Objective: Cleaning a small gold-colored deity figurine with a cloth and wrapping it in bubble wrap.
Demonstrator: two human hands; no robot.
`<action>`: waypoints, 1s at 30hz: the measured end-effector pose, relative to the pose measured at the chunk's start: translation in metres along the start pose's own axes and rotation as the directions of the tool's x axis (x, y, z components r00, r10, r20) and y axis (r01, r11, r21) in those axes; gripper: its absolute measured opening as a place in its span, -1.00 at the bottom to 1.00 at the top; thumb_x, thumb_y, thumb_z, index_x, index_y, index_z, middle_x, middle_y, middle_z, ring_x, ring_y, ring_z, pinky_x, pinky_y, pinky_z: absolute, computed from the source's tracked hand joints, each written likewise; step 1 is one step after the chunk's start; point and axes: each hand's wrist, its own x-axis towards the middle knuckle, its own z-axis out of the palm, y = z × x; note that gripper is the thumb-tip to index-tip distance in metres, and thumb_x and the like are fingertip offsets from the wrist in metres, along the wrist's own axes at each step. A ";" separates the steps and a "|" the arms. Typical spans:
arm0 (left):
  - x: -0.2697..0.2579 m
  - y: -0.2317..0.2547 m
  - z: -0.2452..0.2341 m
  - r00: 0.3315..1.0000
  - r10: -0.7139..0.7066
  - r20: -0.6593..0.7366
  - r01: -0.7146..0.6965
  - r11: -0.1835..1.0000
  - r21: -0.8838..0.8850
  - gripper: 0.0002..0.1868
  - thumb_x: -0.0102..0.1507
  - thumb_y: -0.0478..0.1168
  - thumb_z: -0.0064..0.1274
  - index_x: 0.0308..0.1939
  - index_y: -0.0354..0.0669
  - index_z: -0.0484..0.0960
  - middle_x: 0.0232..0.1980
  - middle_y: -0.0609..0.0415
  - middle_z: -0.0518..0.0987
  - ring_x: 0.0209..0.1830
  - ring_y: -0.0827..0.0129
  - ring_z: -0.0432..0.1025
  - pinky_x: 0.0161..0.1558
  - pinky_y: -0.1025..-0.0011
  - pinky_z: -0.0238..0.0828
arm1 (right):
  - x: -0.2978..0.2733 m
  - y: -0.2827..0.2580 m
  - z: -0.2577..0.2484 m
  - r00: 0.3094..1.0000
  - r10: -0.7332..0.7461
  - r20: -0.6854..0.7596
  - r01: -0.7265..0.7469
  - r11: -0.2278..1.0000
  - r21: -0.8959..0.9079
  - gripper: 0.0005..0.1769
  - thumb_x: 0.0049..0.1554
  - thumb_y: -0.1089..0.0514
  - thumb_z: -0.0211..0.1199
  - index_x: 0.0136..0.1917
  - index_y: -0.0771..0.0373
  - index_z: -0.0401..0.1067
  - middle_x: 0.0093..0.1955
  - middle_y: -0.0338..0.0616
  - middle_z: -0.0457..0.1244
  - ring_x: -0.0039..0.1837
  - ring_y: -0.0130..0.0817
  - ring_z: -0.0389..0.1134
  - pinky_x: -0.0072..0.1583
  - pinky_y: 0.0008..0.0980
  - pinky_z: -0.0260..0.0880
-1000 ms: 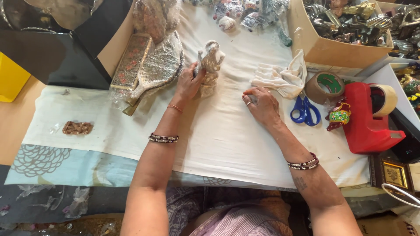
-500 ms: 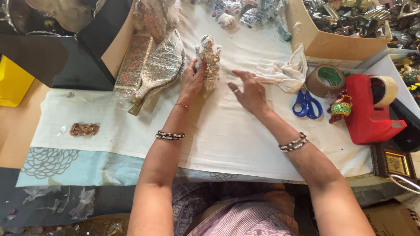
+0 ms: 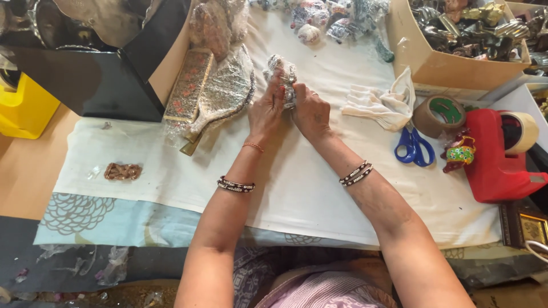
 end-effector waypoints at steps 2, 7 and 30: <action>0.000 -0.006 0.002 0.995 0.088 -0.056 -0.088 0.996 -0.001 -0.40 0.38 0.41 -0.38 0.51 0.67 0.23 -0.16 -0.14 0.72 -0.14 -0.01 0.64 -0.13 0.08 0.54 | 0.000 -0.001 0.003 1.000 0.022 -0.008 -0.022 1.000 -0.014 -0.63 0.12 0.30 0.25 0.18 0.17 0.27 -0.02 -0.07 0.38 -0.03 -0.07 0.45 -0.12 -0.09 0.44; -0.001 -0.002 -0.003 0.993 0.092 -0.077 -0.089 0.995 0.042 -0.30 0.24 0.47 -0.08 0.44 0.54 0.36 -0.11 -0.09 0.73 -0.05 0.02 0.63 -0.06 0.14 0.53 | 0.009 -0.003 -0.021 0.999 0.037 -0.014 -0.036 0.998 0.046 -0.66 0.19 0.20 0.28 0.20 0.20 0.27 -0.04 -0.03 0.38 -0.05 -0.06 0.46 -0.15 -0.09 0.43; 0.019 -0.010 0.023 0.997 -0.066 -0.030 0.014 0.582 -0.813 -0.42 0.33 -0.18 0.13 0.44 0.09 0.38 0.16 0.27 0.61 -0.06 0.65 0.56 -0.18 0.62 0.55 | -0.044 0.066 -0.083 0.966 -0.089 0.242 0.038 0.977 0.208 -0.76 0.18 0.07 0.29 0.08 0.19 0.55 0.24 -0.13 0.36 0.22 -0.06 0.39 0.24 -0.15 0.38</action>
